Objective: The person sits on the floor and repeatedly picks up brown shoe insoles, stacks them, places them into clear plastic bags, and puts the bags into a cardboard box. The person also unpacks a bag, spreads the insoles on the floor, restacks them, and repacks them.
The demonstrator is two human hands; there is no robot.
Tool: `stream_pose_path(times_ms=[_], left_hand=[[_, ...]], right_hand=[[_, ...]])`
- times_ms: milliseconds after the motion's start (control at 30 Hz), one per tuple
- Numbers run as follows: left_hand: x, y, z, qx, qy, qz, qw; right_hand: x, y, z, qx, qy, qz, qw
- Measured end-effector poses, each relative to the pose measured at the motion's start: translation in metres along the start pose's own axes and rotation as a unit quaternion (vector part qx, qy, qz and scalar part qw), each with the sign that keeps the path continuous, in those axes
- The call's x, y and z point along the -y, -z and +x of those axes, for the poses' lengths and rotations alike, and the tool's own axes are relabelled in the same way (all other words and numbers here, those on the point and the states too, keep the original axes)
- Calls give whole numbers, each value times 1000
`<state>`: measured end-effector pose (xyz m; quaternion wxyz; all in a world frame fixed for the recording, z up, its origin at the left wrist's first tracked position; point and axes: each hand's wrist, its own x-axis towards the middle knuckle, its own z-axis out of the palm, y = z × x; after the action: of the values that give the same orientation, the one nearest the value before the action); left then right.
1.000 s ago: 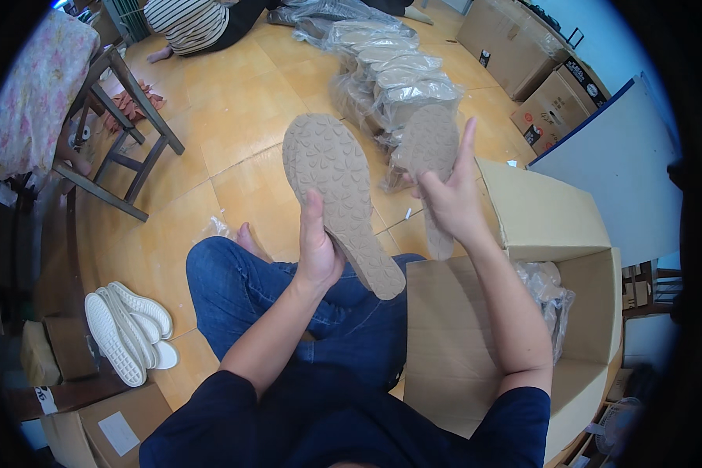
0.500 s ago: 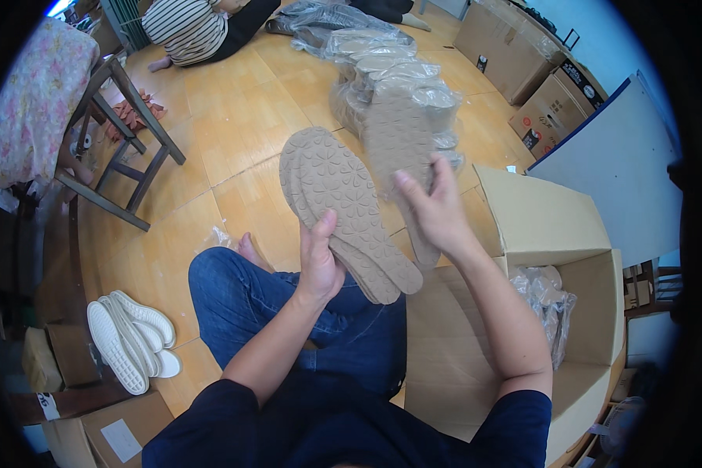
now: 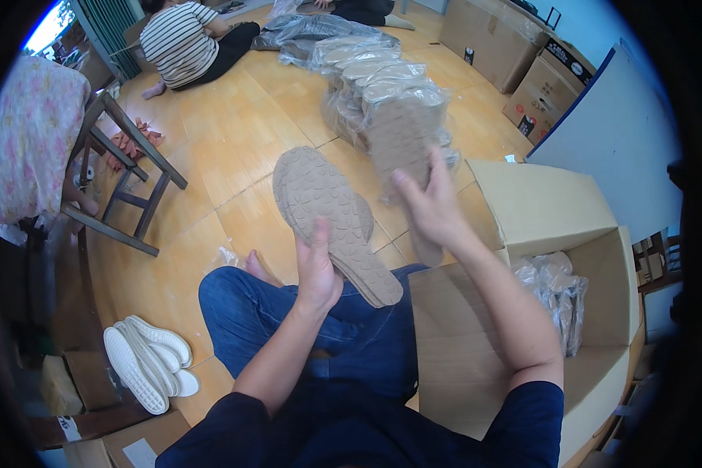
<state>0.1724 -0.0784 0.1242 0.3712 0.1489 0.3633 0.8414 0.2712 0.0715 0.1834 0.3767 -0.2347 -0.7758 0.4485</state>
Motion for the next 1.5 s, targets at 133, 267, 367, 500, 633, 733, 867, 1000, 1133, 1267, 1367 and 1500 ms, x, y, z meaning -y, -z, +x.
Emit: stream_pose_path(times_ms=[133, 267, 367, 500, 633, 733, 867, 1000, 1133, 1267, 1367, 1500], left_hand=[[-8, 10, 4, 40, 81, -122, 988], [-13, 5, 6, 107, 92, -153, 978], [-9, -6, 2, 101, 3, -35, 994], [-8, -11, 0, 76, -22, -61, 995], [-12, -6, 1, 76, -2, -67, 995], [-15, -5, 2, 83, -11, -61, 995], [-14, -8, 3, 108, -52, 1, 993], [-13, -8, 3, 92, -71, -6, 993], [-18, 2, 4, 30, 21, -82, 996], [-25, 8, 7, 82, 84, -190, 975], [-22, -1, 4, 90, 31, -103, 990], [-14, -10, 0, 93, -67, 40, 993]], right_hand=[[-24, 9, 11, -86, -9, -74, 994], [-9, 4, 0, 123, -115, 12, 986], [10, -12, -15, 131, -77, 37, 988], [13, -13, -12, 67, -16, 18, 997], [-1, -5, 8, -111, 33, 34, 993], [1, 2, 7, -44, 23, -21, 999], [17, -3, -14, 145, -18, -17, 989], [18, -13, -14, 141, -36, 101, 984], [4, -5, 0, -31, -38, 134, 990], [2, 8, 6, 18, -48, 24, 998], [12, -4, -4, 103, -96, 80, 987], [23, -19, -17, 152, -74, 193, 967]])
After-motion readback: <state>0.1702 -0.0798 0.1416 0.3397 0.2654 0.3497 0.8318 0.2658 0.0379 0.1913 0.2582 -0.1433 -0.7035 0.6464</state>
